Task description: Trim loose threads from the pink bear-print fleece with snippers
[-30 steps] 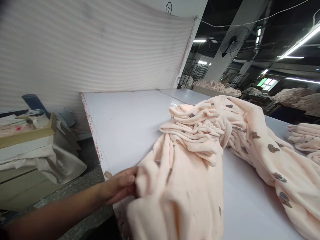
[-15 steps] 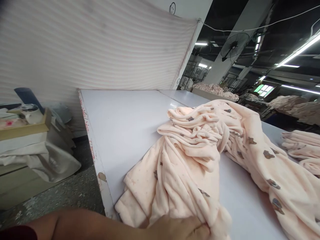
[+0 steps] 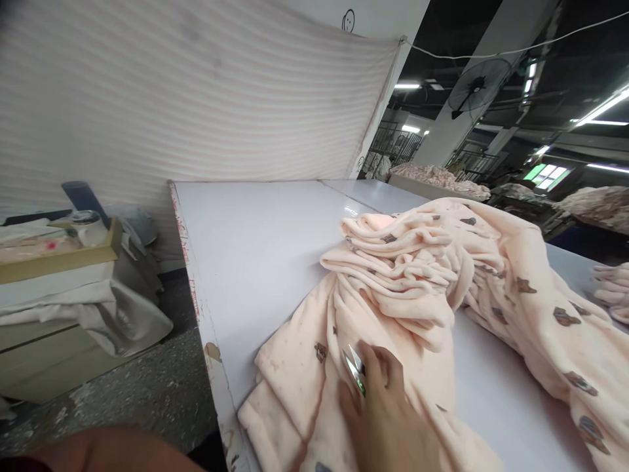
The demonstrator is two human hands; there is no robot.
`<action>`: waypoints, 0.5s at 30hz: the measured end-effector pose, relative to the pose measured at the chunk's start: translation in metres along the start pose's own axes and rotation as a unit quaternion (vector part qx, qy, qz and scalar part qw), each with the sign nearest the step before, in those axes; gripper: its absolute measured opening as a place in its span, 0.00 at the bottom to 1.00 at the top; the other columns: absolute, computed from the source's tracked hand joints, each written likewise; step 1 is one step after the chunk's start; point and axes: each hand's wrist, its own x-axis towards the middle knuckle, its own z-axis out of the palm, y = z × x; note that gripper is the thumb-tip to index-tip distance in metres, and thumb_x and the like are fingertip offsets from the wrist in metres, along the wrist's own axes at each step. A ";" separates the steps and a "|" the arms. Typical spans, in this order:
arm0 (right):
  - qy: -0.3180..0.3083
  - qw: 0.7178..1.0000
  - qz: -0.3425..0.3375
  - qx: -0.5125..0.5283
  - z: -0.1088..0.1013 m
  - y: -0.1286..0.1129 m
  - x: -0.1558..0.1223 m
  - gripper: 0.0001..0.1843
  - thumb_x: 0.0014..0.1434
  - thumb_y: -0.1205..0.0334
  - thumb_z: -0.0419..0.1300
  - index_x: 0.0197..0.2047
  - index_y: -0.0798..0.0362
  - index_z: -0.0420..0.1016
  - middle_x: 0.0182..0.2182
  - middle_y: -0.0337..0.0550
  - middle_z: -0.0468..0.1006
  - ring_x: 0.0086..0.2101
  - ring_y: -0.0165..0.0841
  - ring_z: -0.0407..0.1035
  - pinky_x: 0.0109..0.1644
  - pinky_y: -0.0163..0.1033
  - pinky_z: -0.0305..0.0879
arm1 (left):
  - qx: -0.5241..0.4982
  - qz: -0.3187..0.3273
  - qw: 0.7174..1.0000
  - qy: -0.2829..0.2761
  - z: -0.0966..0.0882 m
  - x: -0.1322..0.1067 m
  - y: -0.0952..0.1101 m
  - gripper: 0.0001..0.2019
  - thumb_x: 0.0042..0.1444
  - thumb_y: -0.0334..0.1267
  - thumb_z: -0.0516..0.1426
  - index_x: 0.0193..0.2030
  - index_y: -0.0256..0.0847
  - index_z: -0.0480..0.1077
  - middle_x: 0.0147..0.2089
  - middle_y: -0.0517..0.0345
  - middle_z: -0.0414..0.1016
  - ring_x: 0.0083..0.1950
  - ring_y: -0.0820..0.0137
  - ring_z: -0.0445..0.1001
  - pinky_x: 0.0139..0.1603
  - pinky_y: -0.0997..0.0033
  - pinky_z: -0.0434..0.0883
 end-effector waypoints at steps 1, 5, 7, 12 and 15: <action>0.003 1.000 0.011 0.011 0.003 0.006 -0.003 0.20 0.62 0.52 0.40 0.55 0.47 0.59 0.52 0.41 0.63 0.35 0.34 0.72 0.28 0.39 0.66 | -0.019 -0.027 0.999 0.014 -0.009 -0.005 -0.001 0.18 0.61 0.42 0.42 0.56 0.54 0.63 0.51 0.48 0.69 0.51 0.57 0.68 0.44 0.56 0.68; -0.007 0.997 0.030 0.063 0.007 0.028 -0.008 0.20 0.60 0.48 0.40 0.53 0.43 0.57 0.52 0.39 0.62 0.34 0.34 0.72 0.28 0.38 0.65 | -0.103 -0.123 0.984 0.077 -0.060 -0.014 -0.009 0.18 0.55 0.46 0.51 0.51 0.46 0.66 0.54 0.48 0.66 0.55 0.57 0.64 0.52 0.58 0.64; -0.024 0.994 0.044 0.093 0.006 0.039 -0.008 0.20 0.59 0.47 0.42 0.53 0.41 0.57 0.52 0.38 0.62 0.34 0.35 0.72 0.29 0.39 0.64 | -0.161 -0.212 0.955 0.132 -0.084 -0.009 -0.019 0.21 0.53 0.45 0.53 0.54 0.43 0.63 0.54 0.47 0.65 0.58 0.58 0.61 0.57 0.58 0.60; -0.043 0.971 0.094 0.215 0.000 0.056 -0.008 0.22 0.54 0.45 0.47 0.52 0.40 0.58 0.52 0.39 0.62 0.43 0.39 0.68 0.39 0.42 0.64 | -0.297 -0.309 0.898 0.099 -0.088 0.011 -0.030 0.26 0.46 0.47 0.56 0.49 0.31 0.64 0.44 0.43 0.71 0.47 0.57 0.69 0.49 0.56 0.66; -0.028 0.957 0.098 0.272 0.002 0.064 -0.015 0.23 0.54 0.45 0.48 0.52 0.41 0.59 0.52 0.42 0.62 0.51 0.41 0.62 0.48 0.45 0.61 | -0.380 -0.296 0.875 0.052 -0.068 0.021 -0.006 0.22 0.40 0.44 0.58 0.40 0.30 0.68 0.35 0.48 0.72 0.37 0.63 0.72 0.40 0.63 0.69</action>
